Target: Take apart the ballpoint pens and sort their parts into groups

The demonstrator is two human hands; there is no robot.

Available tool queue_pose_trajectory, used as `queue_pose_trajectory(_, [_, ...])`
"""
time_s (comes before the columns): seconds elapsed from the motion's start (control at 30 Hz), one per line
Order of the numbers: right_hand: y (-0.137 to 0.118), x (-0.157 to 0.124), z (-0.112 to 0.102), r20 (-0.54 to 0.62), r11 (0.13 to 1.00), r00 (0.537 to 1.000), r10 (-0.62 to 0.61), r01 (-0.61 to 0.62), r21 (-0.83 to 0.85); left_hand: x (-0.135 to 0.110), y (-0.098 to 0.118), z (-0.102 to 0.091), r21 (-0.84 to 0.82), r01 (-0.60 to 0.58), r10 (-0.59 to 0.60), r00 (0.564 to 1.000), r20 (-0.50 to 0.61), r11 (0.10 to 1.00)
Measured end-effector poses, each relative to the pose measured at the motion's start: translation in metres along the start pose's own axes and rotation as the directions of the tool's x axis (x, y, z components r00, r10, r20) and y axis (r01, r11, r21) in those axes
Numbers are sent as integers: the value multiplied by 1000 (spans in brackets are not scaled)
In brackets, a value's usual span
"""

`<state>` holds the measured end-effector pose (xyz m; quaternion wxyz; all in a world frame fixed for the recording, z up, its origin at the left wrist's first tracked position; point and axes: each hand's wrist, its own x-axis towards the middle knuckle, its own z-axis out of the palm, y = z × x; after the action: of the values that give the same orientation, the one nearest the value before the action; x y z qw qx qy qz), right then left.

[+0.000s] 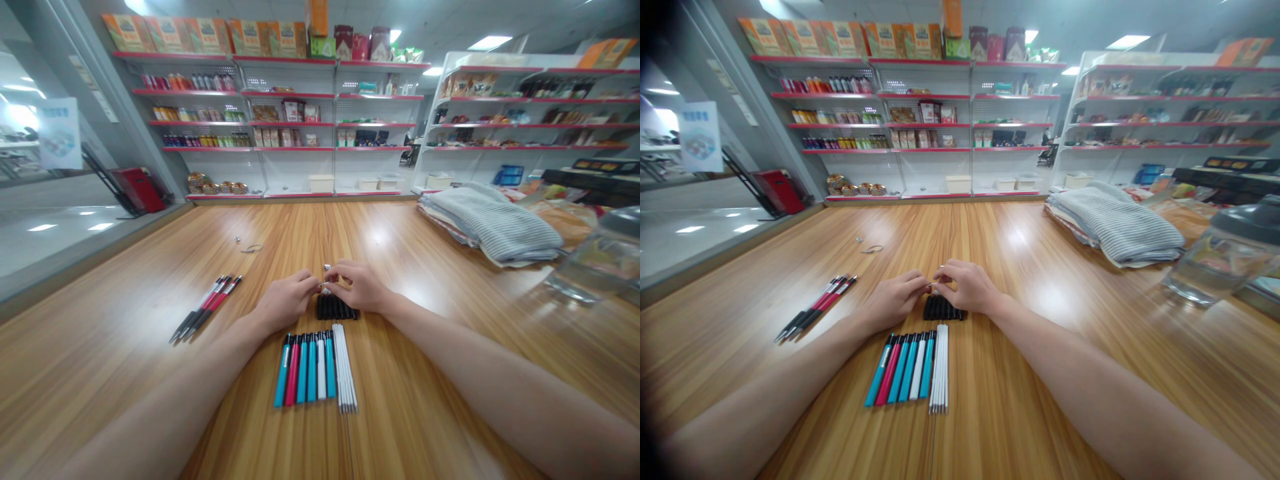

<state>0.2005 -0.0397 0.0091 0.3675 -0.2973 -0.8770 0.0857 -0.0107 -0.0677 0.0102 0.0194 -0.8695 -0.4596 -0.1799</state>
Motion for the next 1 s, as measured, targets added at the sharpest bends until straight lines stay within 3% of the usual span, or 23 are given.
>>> queue_pose_trajectory(0.23, [1, -1, 5, -62, 999, 998, -3, 6, 40, 0, 1, 0, 17, -21, 21, 1000, -19, 1000])
queue_pose_trajectory(0.63, [6, -1, -6, -194, 986, 969, 156, -141, 90, -3, -9, -2, -50, 115, -120, 987, -103, 992])
queue_pose_trajectory(1.0, [8, -2, -5, -196, 979, 961, 193, -176, 100, -3, -10, -2, -30, 187, -189, 961, -203, 982])
